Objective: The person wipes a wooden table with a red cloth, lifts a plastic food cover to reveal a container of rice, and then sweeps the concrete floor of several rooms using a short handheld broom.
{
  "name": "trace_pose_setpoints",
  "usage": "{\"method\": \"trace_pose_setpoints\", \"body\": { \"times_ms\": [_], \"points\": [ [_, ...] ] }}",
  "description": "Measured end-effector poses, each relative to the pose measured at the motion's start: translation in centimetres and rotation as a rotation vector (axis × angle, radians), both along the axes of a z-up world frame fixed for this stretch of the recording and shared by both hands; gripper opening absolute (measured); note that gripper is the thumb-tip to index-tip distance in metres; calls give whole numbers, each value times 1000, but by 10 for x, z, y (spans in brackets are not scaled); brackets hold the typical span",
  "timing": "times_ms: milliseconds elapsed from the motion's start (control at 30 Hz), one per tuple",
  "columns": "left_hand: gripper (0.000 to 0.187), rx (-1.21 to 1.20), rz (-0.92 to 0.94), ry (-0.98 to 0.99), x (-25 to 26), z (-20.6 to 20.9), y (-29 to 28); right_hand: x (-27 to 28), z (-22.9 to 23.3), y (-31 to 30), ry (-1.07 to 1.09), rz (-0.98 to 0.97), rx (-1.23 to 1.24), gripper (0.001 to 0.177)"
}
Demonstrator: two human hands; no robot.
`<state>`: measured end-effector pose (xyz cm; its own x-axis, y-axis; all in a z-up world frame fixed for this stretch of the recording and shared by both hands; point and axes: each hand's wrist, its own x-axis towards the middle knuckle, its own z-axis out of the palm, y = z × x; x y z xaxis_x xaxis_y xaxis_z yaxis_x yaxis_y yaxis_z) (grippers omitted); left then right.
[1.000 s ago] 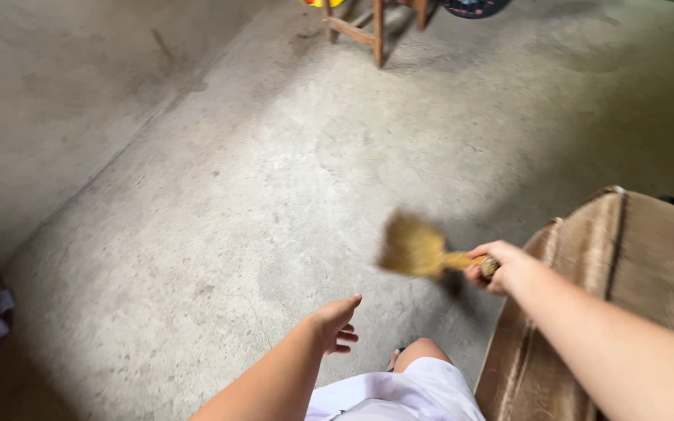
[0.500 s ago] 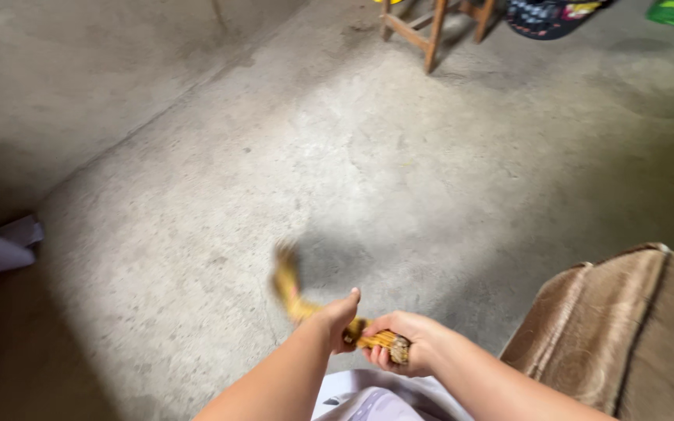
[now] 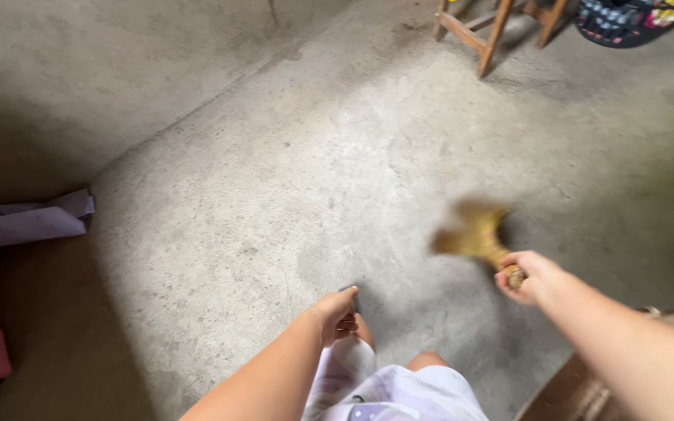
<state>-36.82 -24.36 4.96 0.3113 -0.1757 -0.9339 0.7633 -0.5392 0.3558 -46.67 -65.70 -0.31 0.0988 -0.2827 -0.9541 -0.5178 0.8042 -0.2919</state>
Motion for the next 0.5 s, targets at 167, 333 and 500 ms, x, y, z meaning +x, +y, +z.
{"method": "trace_pose_setpoints", "body": {
  "times_ms": [167, 333, 500],
  "points": [
    [70, -91, 58, 43, 37, -4, -7, 49, 87, 41, -44, 68, -51, 27],
    [70, -27, 43, 56, 99, -34, -26, 108, 151, 169, -81, 356, 131, 27],
    [79, -192, 186, 97, 181, -73, -55, 197, 60, 234, -276, 214, 617, 18]
  ]
}}
